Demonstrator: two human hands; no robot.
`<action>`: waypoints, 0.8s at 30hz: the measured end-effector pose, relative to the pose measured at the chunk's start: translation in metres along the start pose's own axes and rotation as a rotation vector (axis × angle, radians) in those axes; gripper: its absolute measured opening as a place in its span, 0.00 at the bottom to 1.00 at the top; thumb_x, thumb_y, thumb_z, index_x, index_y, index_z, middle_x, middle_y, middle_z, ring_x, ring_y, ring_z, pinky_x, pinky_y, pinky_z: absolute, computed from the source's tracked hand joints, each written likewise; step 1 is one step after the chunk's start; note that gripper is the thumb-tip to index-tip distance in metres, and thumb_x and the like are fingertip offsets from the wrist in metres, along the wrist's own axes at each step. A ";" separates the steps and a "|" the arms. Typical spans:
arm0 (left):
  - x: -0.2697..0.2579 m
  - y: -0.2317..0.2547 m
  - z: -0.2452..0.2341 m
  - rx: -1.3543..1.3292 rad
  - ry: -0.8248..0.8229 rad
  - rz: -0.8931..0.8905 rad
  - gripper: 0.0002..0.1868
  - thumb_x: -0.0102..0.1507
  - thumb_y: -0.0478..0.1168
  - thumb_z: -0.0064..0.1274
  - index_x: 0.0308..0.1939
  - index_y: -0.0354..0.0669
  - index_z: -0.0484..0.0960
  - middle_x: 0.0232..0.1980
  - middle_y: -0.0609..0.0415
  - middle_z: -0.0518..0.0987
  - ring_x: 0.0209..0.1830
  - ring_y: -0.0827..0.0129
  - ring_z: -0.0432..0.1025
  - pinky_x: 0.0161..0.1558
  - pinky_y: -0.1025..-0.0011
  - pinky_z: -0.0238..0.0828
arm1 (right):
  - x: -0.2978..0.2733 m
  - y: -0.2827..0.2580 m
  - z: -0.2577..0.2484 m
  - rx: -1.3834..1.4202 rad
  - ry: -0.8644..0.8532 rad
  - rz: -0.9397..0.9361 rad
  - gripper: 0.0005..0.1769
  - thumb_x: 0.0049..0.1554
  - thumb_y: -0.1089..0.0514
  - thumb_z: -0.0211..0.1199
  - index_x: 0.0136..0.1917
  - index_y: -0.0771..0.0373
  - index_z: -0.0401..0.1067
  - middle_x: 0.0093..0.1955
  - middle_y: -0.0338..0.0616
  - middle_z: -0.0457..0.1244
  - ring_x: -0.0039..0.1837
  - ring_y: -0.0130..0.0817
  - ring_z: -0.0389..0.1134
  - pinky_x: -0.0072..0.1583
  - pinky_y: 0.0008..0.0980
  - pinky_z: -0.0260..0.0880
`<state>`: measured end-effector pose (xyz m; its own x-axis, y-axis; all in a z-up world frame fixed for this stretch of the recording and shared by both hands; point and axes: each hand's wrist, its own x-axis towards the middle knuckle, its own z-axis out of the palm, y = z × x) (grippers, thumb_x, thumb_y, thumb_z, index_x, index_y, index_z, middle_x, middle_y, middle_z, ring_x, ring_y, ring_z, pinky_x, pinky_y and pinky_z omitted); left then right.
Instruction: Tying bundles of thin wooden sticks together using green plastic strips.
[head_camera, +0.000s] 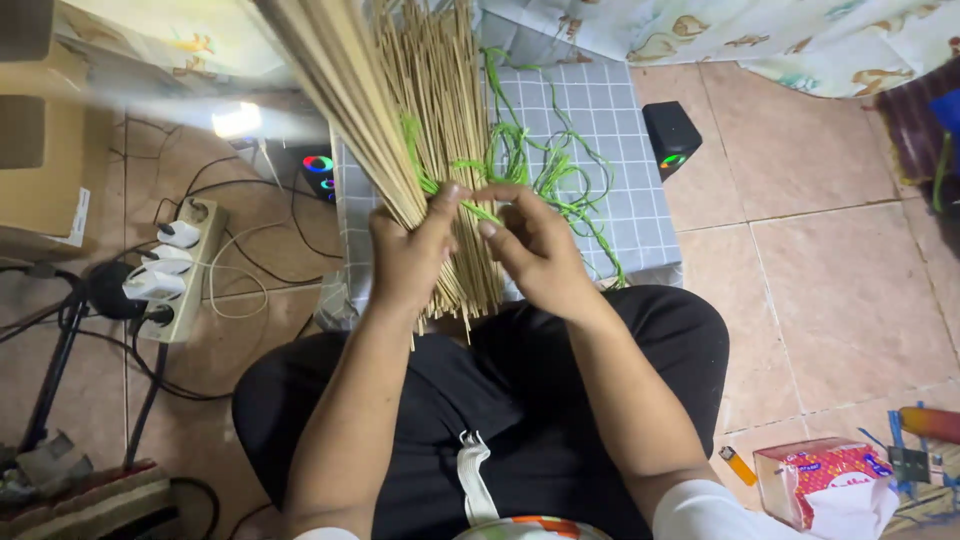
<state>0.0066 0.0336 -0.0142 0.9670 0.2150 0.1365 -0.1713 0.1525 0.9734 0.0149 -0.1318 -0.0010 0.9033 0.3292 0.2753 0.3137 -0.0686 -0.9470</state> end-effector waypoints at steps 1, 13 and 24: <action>0.000 0.011 0.000 0.001 0.007 -0.005 0.16 0.70 0.46 0.56 0.44 0.33 0.81 0.21 0.59 0.72 0.12 0.80 0.62 0.22 0.78 0.70 | -0.002 0.002 -0.001 0.002 -0.006 0.005 0.17 0.64 0.62 0.58 0.67 0.61 0.70 0.29 0.41 0.63 0.32 0.30 0.63 0.38 0.28 0.66; 0.007 -0.004 -0.003 -0.292 -0.008 -0.120 0.21 0.73 0.54 0.47 0.36 0.41 0.78 0.17 0.66 0.63 0.13 0.83 0.58 0.29 0.78 0.67 | -0.010 0.000 0.004 0.057 -0.003 0.104 0.18 0.56 0.56 0.69 0.57 0.67 0.75 0.43 0.54 0.67 0.43 0.44 0.72 0.47 0.44 0.74; -0.003 0.000 0.014 -0.258 -0.149 0.084 0.23 0.71 0.54 0.51 0.26 0.45 0.77 0.18 0.55 0.70 0.36 0.56 0.81 0.71 0.34 0.56 | -0.013 0.005 0.008 -0.144 -0.252 0.253 0.09 0.50 0.63 0.71 0.35 0.68 0.72 0.21 0.47 0.61 0.28 0.30 0.60 0.34 0.30 0.63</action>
<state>0.0058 0.0198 -0.0122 0.9611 0.0968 0.2588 -0.2760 0.3837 0.8813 0.0026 -0.1288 -0.0108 0.8629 0.5044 -0.0306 0.1437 -0.3031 -0.9421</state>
